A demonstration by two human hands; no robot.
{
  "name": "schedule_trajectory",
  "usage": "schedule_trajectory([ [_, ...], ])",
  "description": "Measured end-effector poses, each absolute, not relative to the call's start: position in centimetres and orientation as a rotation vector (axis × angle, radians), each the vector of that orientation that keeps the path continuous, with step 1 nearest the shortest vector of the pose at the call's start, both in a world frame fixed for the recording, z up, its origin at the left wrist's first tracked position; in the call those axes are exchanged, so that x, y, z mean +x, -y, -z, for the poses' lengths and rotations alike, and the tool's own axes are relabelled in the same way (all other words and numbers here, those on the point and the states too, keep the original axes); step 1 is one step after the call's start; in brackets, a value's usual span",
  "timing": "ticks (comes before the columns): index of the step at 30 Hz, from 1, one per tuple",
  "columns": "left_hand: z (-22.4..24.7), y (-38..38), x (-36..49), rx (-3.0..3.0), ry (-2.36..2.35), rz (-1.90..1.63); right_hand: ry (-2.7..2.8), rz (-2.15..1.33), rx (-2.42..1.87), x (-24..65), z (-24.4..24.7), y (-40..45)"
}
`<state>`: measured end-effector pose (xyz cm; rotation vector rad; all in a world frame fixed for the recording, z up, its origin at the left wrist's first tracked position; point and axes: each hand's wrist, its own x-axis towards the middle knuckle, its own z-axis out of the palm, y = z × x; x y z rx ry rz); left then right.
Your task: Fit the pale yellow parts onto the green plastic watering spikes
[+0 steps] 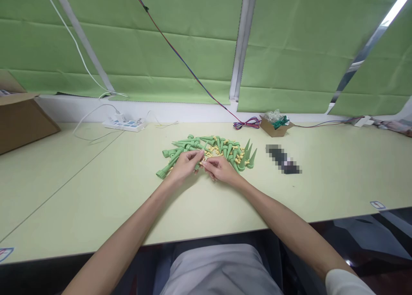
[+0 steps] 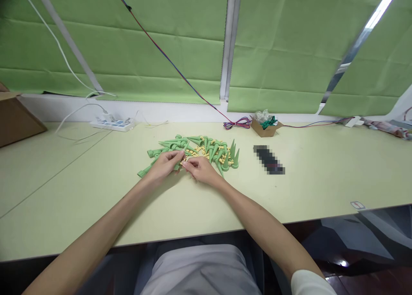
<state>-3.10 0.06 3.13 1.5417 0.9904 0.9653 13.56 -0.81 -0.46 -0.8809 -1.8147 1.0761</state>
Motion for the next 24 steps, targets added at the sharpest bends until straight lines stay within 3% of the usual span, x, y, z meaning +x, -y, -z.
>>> schedule_trajectory([
  [24, -2.60, 0.44, -2.43, 1.214, -0.836, -0.724, 1.446, -0.888, -0.992, 13.37, 0.61, 0.36],
])
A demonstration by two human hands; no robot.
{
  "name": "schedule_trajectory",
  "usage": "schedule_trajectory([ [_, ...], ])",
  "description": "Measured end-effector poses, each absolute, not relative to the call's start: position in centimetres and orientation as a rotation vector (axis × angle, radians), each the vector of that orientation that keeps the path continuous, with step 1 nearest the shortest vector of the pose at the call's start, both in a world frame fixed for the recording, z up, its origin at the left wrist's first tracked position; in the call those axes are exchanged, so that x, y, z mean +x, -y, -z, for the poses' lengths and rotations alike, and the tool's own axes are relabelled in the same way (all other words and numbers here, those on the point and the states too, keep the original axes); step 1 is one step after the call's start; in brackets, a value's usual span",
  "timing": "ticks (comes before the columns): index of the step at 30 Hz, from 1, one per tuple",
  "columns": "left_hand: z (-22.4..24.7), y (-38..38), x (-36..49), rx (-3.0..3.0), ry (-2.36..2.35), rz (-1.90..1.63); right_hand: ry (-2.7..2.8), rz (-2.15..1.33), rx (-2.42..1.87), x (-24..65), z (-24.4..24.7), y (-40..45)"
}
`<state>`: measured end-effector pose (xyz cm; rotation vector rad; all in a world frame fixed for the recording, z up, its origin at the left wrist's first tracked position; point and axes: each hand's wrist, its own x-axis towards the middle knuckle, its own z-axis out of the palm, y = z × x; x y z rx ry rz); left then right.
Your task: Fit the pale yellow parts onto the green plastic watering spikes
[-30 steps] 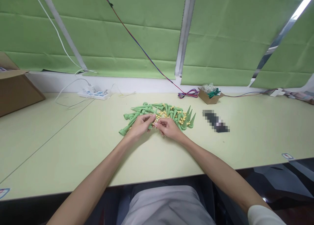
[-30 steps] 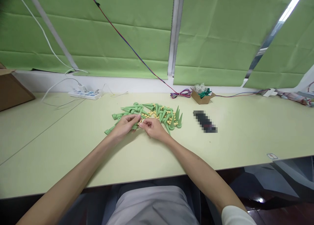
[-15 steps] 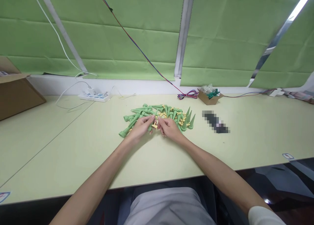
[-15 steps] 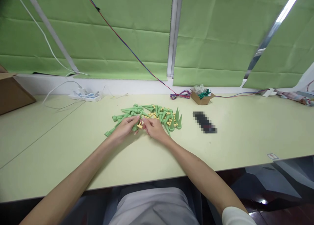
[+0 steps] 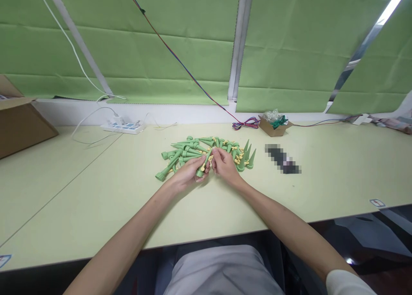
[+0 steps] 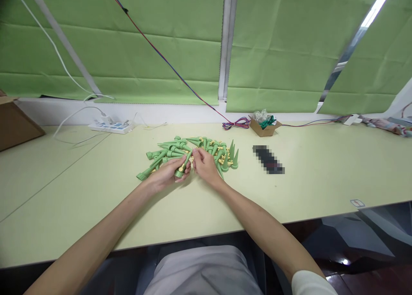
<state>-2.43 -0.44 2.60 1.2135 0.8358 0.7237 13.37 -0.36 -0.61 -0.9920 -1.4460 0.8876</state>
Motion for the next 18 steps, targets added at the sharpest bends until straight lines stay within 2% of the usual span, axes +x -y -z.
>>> schedule_trajectory([
  [10, -2.3, 0.5, -2.3, 1.322, -0.825, -0.684, 1.445, -0.942, -0.945, 13.1, 0.2, 0.6],
  [18, -1.4, 0.3, -2.1, 1.916, -1.013, -0.839, 1.517, -0.758, -1.025, 13.3, 0.5, 0.8],
])
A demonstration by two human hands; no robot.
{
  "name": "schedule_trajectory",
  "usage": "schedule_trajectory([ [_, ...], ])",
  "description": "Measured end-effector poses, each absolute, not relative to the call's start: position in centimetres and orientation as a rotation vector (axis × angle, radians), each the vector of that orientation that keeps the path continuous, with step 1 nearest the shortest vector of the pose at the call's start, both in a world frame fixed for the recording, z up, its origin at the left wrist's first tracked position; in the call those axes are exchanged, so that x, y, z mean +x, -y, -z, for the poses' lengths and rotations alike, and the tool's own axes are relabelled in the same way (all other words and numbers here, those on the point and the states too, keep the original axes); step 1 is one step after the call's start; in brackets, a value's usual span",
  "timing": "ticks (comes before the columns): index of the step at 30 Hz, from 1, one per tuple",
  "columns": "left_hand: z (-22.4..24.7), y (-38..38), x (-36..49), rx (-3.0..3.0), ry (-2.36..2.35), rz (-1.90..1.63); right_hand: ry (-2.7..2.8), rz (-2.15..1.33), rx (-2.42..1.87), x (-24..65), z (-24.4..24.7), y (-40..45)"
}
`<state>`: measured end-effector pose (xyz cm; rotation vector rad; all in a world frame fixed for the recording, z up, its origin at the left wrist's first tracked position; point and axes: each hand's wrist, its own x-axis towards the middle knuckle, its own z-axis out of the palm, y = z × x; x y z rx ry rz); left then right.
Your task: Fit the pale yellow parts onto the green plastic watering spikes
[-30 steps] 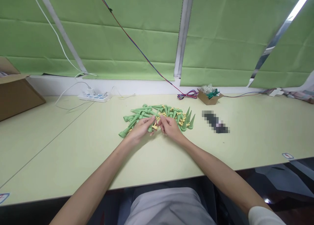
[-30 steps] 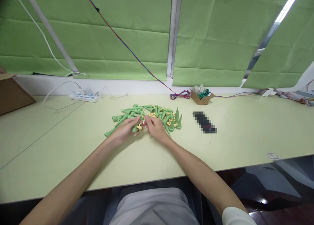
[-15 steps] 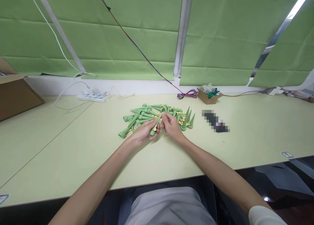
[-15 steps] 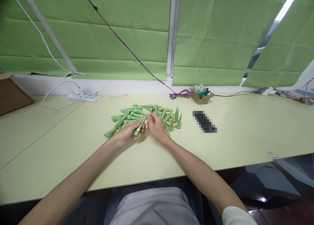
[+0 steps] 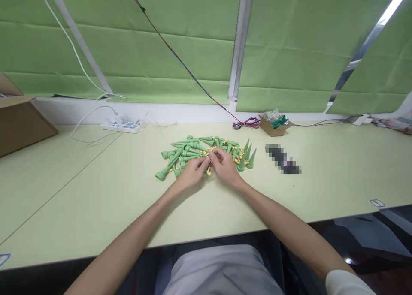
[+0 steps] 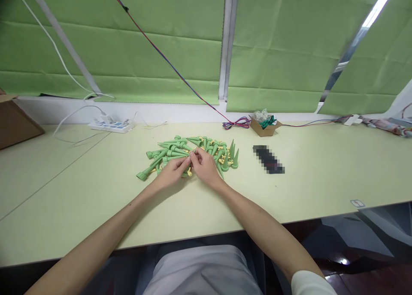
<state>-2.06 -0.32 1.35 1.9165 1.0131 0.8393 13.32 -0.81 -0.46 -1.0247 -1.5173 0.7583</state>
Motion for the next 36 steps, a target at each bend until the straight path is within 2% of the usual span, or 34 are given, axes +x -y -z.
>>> schedule_trajectory([
  [7, -1.3, 0.2, -2.3, 2.321, -1.102, -0.872, 1.627, -0.531, -1.103, 13.1, -0.3, 1.5],
  [13, -1.3, 0.1, -2.4, 2.374, -1.114, -0.868, 1.701, -0.425, -1.090, 13.1, -0.3, 1.6],
  [22, -1.5, 0.6, -2.2, 2.298, -1.111, -1.055, 1.732, -0.201, -1.081, 13.6, -0.5, 1.4],
  [30, -1.6, 0.7, -2.1, 2.262, -1.177, -1.140, 1.806, -0.049, -1.059, 14.5, -4.7, 2.7],
  [36, -1.2, 0.7, -1.9, 2.296, -1.203, -1.074, 1.712, 0.113, -1.248, 18.4, -8.4, -0.8],
])
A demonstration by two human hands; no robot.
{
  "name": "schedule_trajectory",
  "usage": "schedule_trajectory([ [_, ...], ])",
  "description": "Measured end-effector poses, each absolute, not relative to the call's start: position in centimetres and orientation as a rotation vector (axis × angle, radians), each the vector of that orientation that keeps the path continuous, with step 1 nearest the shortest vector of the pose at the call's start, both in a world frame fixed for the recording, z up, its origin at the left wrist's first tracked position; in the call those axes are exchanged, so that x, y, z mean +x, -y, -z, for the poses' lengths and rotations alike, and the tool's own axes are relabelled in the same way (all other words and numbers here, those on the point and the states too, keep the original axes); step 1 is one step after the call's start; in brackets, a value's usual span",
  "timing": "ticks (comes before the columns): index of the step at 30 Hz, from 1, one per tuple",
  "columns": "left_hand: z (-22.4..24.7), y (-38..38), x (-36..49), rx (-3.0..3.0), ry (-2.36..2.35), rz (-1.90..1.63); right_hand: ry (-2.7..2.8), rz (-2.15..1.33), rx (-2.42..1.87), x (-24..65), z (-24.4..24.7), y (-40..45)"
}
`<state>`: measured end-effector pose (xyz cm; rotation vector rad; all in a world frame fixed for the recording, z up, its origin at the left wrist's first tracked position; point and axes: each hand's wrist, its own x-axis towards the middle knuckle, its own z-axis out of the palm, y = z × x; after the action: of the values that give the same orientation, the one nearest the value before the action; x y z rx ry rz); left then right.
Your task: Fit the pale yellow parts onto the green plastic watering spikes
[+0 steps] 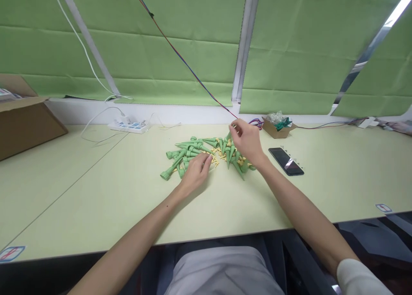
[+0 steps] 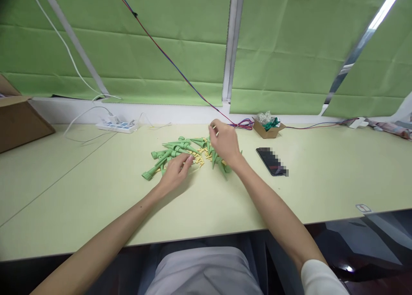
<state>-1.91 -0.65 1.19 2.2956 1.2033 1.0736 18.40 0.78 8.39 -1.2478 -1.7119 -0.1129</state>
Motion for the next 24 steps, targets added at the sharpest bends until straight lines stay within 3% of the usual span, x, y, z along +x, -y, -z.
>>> schedule_trajectory([
  [13, -0.5, 0.6, -1.8, 2.348, -1.138, -0.961, 1.667, 0.192, -2.034, 25.0, -7.2, -5.5],
  [24, -0.8, 1.0, -1.7, 2.379, -1.139, -0.853, 1.632, 0.088, -2.145, 25.3, -6.0, -6.2],
])
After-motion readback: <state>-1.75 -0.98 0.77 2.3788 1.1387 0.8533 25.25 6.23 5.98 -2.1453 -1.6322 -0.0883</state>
